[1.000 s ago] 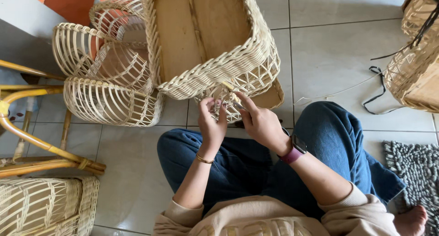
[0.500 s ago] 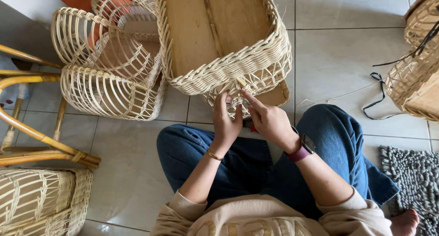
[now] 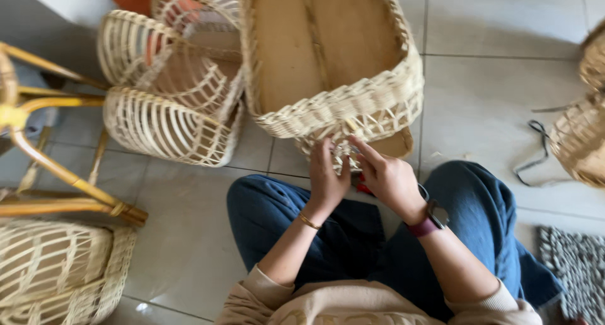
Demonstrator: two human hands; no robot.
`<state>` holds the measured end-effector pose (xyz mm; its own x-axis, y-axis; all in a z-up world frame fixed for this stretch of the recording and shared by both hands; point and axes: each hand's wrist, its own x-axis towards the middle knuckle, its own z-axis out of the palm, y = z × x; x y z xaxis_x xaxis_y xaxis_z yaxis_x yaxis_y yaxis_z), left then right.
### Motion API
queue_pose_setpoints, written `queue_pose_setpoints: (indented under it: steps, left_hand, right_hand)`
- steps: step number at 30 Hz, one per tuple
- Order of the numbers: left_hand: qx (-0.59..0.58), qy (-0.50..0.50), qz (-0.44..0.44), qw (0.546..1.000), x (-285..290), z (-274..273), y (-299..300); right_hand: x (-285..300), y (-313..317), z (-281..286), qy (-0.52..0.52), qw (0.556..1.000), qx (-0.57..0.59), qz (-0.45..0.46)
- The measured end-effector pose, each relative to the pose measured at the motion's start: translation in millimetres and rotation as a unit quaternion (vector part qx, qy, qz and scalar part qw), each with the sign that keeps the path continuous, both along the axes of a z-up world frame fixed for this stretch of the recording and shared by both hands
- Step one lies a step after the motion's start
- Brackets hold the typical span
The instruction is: The person weaves and trims pieces of a wicker basket while sitting on the floor, using pliers and scissors to cut and tuck lengths of wicker into the basket frame.
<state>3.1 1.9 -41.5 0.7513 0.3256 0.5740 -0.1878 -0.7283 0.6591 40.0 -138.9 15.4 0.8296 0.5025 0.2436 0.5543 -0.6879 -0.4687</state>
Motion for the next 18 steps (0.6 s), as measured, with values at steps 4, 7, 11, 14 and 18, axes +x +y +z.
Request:
queue_pose_setpoints:
  steps: [4,7,11,14,18]
  left_hand:
    - [-0.009,-0.013,-0.008,1.0,-5.3,27.3,-10.2]
    - [-0.133,0.038,-0.108,0.984,-29.4,63.3,-0.2]
    - [-0.064,-0.063,-0.037,0.995,-96.8,136.1,52.7]
    - [-0.057,-0.268,0.16,0.948,-153.6,197.2,127.9]
    - [0.012,-0.524,0.297,0.799,-223.2,229.8,199.2]
  right_hand:
    - [-2.1,-4.4,27.2,0.109,0.99,-0.086,-0.006]
    - [6.8,-14.5,-8.9,0.118,0.987,-0.097,-0.045]
    - [21.0,-42.4,-71.3,0.061,0.996,-0.057,-0.023]
    - [26.6,-57.6,-89.5,0.021,0.999,0.026,0.021]
    - [20.8,-52.9,-77.3,0.044,0.999,0.023,-0.017]
